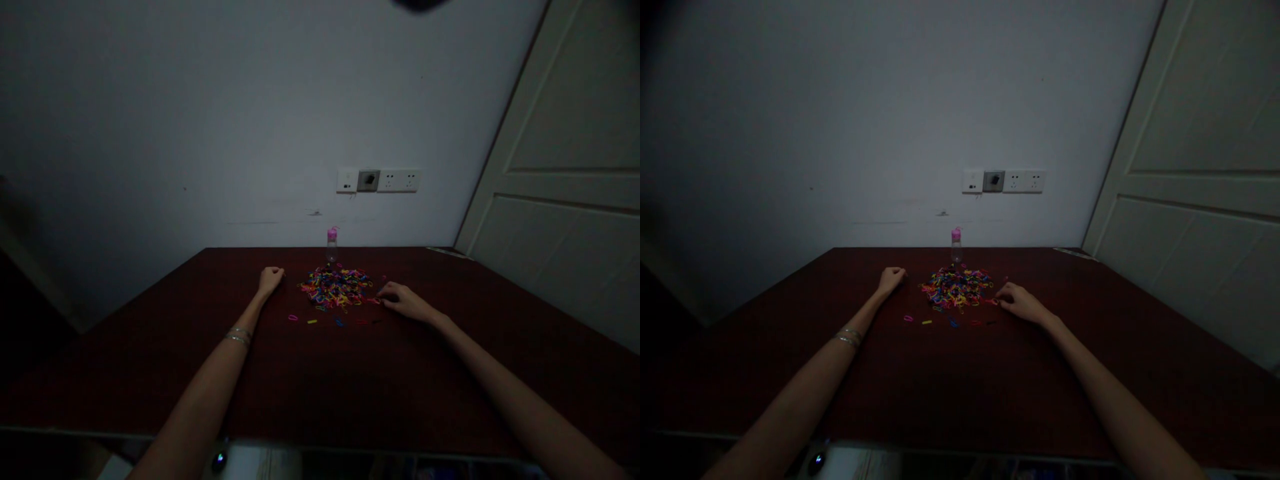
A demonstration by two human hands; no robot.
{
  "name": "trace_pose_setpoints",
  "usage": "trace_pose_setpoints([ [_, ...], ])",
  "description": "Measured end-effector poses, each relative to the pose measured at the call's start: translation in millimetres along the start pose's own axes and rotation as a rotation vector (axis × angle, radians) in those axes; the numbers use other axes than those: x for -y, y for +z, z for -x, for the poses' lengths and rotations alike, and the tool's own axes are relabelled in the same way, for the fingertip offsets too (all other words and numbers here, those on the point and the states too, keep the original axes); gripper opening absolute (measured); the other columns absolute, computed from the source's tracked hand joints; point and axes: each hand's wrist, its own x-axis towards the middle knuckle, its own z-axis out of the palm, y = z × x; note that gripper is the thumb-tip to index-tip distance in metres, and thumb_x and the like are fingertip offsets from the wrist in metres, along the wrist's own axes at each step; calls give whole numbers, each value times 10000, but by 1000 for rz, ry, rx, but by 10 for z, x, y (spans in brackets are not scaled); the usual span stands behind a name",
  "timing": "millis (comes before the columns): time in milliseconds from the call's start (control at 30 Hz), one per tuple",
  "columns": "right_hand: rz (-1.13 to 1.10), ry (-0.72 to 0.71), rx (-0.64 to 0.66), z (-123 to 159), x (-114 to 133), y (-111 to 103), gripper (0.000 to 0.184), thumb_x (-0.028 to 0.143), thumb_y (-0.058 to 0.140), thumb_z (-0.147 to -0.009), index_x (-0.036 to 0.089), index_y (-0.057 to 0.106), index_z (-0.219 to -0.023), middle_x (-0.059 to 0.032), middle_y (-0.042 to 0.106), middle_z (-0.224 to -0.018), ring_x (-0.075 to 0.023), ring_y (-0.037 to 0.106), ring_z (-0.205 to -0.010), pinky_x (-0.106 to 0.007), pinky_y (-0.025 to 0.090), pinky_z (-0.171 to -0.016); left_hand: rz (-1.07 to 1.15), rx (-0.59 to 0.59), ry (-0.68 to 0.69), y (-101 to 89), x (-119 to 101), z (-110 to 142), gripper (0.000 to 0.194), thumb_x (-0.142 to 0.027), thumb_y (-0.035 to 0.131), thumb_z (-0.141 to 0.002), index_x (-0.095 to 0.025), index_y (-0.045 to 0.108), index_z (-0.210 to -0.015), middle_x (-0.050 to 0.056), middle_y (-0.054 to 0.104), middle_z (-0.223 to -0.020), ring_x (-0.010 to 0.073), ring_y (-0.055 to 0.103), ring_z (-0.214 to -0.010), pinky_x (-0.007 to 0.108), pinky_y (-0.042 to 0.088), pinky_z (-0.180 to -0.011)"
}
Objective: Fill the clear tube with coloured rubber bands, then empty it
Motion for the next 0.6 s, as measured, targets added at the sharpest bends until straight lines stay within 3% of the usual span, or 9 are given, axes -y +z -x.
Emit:
trace_pose_setpoints([
  [333,-18,1,-34,-12,-46,21,167,283,530,-764,186,662,-801,-54,598,-886,-178,558,-817,-324,443,-768,-49,27,25,27,28,-27,227,-273,494,-696,-161,679,-630,23,572,-507,148,520,-540,221,321,-521],
  [600,-29,12,-21,3,46,18,253,310,527,-775,189,673,-942,-66,596,-937,-178,569,-836,-318,446,-771,-74,77,39,11,31,-19,203,-292,519,-673,-179,673,-603,19,590,-528,147,508,-539,221,297,-510],
])
